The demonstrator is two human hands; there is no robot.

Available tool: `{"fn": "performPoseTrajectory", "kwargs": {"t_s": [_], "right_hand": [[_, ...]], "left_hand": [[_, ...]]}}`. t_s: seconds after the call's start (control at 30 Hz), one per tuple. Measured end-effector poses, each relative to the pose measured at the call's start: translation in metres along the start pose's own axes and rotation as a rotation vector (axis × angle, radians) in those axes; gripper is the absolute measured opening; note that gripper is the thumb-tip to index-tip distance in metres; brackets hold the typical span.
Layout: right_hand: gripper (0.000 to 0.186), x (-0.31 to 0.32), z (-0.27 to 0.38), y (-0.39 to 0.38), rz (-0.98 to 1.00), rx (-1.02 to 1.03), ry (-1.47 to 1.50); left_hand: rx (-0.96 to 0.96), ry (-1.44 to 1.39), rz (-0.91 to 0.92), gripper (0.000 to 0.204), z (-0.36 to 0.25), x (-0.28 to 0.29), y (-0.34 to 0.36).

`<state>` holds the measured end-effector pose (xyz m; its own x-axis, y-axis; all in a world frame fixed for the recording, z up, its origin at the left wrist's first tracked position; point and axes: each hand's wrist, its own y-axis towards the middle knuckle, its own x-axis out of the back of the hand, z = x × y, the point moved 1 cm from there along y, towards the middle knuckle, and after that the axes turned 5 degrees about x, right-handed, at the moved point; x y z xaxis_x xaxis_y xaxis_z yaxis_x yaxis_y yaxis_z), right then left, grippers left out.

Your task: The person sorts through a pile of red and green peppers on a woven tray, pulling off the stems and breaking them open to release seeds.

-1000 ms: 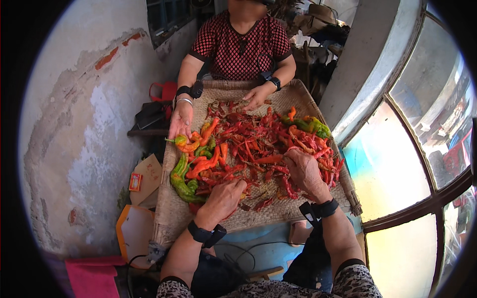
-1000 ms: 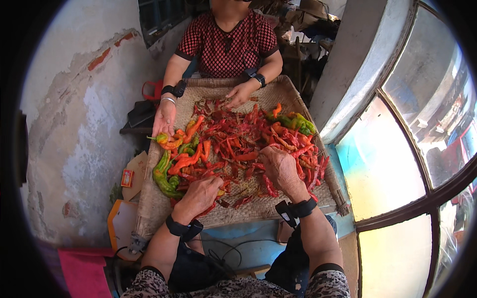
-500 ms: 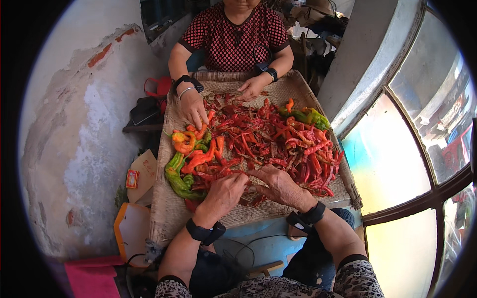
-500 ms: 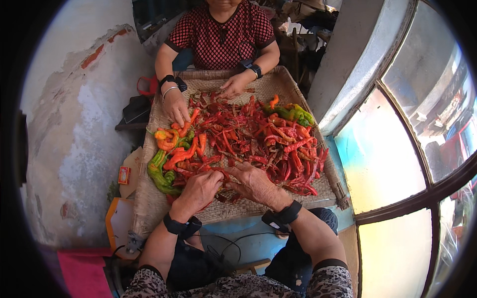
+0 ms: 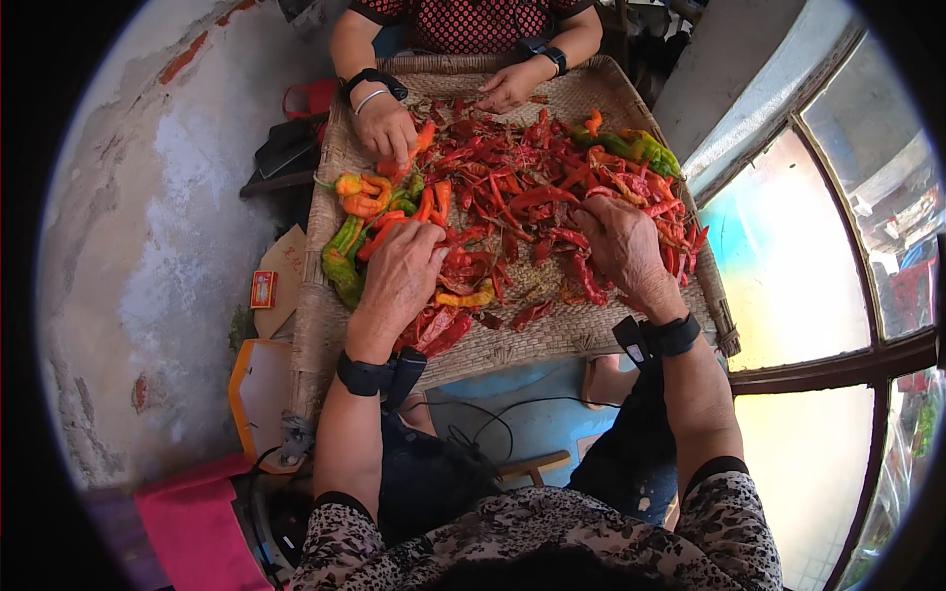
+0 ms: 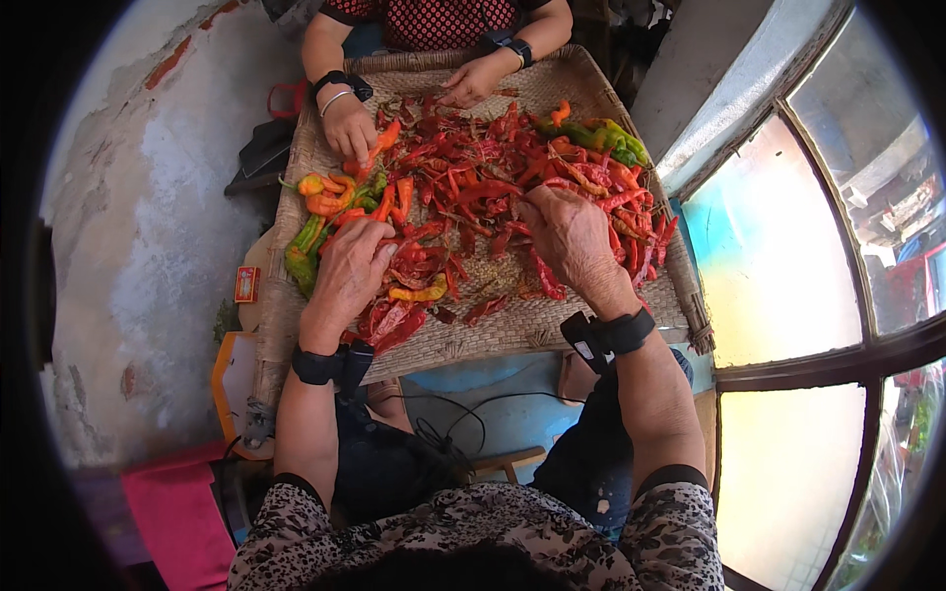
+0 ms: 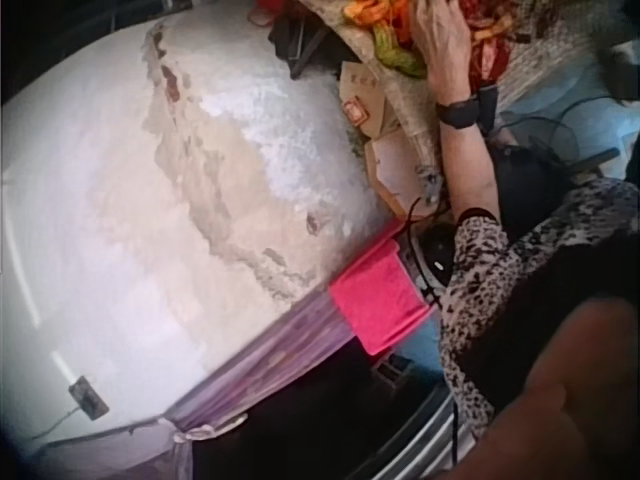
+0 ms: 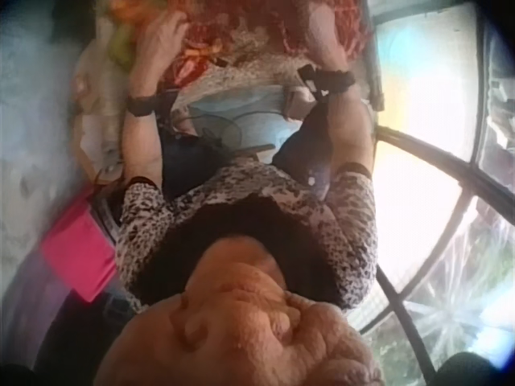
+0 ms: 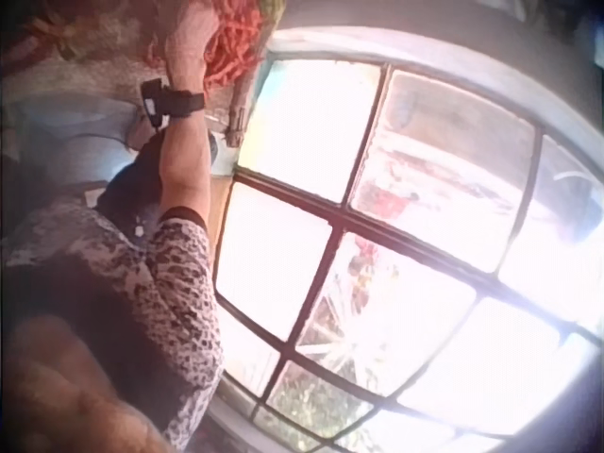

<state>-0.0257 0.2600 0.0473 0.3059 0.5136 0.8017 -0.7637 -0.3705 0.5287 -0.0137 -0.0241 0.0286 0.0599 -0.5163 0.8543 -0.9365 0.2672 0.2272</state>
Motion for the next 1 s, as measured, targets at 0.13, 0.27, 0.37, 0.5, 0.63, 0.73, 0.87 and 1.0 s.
{"fn": "performPoseTrajectory", "kwargs": {"t_s": [0.13,0.27,0.37,0.5,0.63,0.73,0.87,1.0], "right_hand": [[0.019,0.013,-0.031,-0.001,-0.158,-0.145,-0.263],[0.046,-0.004,0.004,-0.009,-0.086,-0.014,-0.241],[0.046,-0.054,0.031,-0.030,0.328,0.122,0.063],[0.046,-0.083,0.056,-0.036,0.446,0.220,-0.033],[0.041,-0.082,0.056,-0.033,0.518,0.228,-0.049],[0.034,-0.074,0.049,-0.034,0.553,0.197,-0.007],[0.022,-0.062,0.024,-0.036,0.381,0.224,0.278],[0.009,-0.019,0.025,-0.013,0.306,0.089,0.335]], "left_hand": [[-0.118,0.074,0.052,0.036,0.009,-0.023,-0.007],[-0.032,0.213,0.186,0.045,0.002,-0.028,-0.013],[-0.018,0.239,0.224,0.042,0.001,-0.033,-0.011],[-0.154,0.205,0.155,0.030,0.003,-0.042,-0.015],[-0.239,0.202,0.134,0.022,-0.006,-0.043,-0.016],[-0.277,0.160,0.132,0.016,-0.010,-0.041,-0.017],[-0.354,0.126,0.137,0.017,-0.016,-0.049,-0.018],[-0.367,0.171,0.183,0.019,-0.018,-0.047,-0.018]]}}
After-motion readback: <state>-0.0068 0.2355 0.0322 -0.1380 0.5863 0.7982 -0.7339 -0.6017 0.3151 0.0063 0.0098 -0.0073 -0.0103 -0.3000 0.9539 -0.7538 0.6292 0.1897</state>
